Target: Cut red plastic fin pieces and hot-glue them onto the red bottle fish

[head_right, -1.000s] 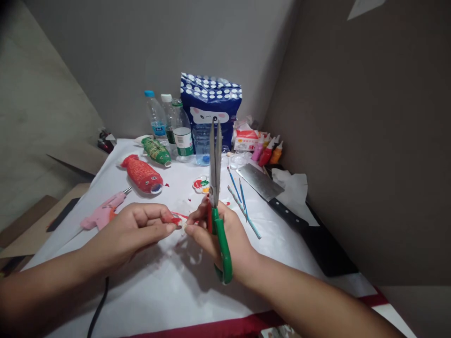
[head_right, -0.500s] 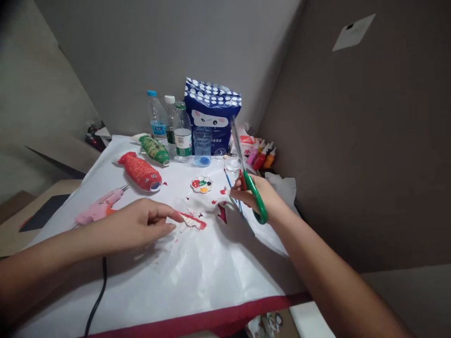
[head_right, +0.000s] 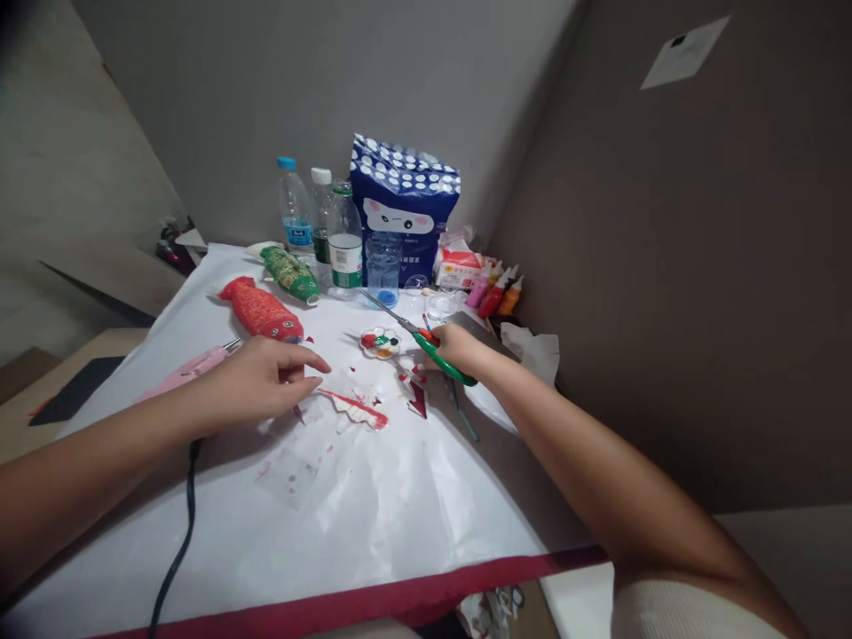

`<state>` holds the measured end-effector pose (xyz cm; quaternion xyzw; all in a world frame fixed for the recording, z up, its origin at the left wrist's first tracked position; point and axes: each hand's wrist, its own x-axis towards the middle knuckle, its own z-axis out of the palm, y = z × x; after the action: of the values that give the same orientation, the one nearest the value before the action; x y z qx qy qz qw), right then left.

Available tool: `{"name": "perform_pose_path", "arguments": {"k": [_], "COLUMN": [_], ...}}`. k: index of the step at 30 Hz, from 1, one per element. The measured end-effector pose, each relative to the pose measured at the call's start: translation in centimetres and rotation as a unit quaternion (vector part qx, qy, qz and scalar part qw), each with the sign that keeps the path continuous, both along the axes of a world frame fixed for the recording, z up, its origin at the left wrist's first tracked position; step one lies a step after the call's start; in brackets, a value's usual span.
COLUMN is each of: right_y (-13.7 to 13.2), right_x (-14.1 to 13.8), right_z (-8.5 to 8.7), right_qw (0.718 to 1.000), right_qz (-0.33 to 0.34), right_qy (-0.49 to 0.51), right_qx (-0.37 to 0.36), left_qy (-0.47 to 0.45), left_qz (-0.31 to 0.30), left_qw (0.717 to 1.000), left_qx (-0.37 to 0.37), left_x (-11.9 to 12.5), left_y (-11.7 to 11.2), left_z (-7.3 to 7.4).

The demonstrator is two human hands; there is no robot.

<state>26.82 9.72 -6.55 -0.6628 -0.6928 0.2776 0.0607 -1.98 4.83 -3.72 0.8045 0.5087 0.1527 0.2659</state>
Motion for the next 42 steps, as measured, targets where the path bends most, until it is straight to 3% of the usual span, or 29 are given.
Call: {"name": "perform_pose_path", "arguments": {"k": [5, 13, 22, 33, 42], "right_y": [0.0, -2.1, -5.6, -5.9, -6.9], "right_x": [-0.3, 0.3, -0.8, -0.2, -0.7], "right_z": [0.0, -0.2, -0.1, -0.9, -0.1], "right_qw": [0.999, 0.974, 0.961, 0.959, 0.951], "right_qz": [-0.005, -0.037, -0.005, 0.006, 0.02], "right_qy": [-0.014, 0.113, 0.193, 0.229, 0.271], "right_qx": [0.044, 0.193, 0.197, 0.167, 0.146], "left_qy": [0.03, 0.158, 0.189, 0.293, 0.306], "left_qz": [-0.032, -0.128, -0.047, -0.125, -0.146], "left_qw": [0.999, 0.973, 0.977, 0.946, 0.931], "left_qx": [-0.003, 0.114, 0.09, 0.05, 0.134], "left_x": [0.0, 0.1, 1.2, 3.6, 3.9], "left_y": [0.1, -0.5, 0.8, 2.4, 2.4], "left_z": [-0.7, -1.4, -2.0, -0.4, 1.3]}}
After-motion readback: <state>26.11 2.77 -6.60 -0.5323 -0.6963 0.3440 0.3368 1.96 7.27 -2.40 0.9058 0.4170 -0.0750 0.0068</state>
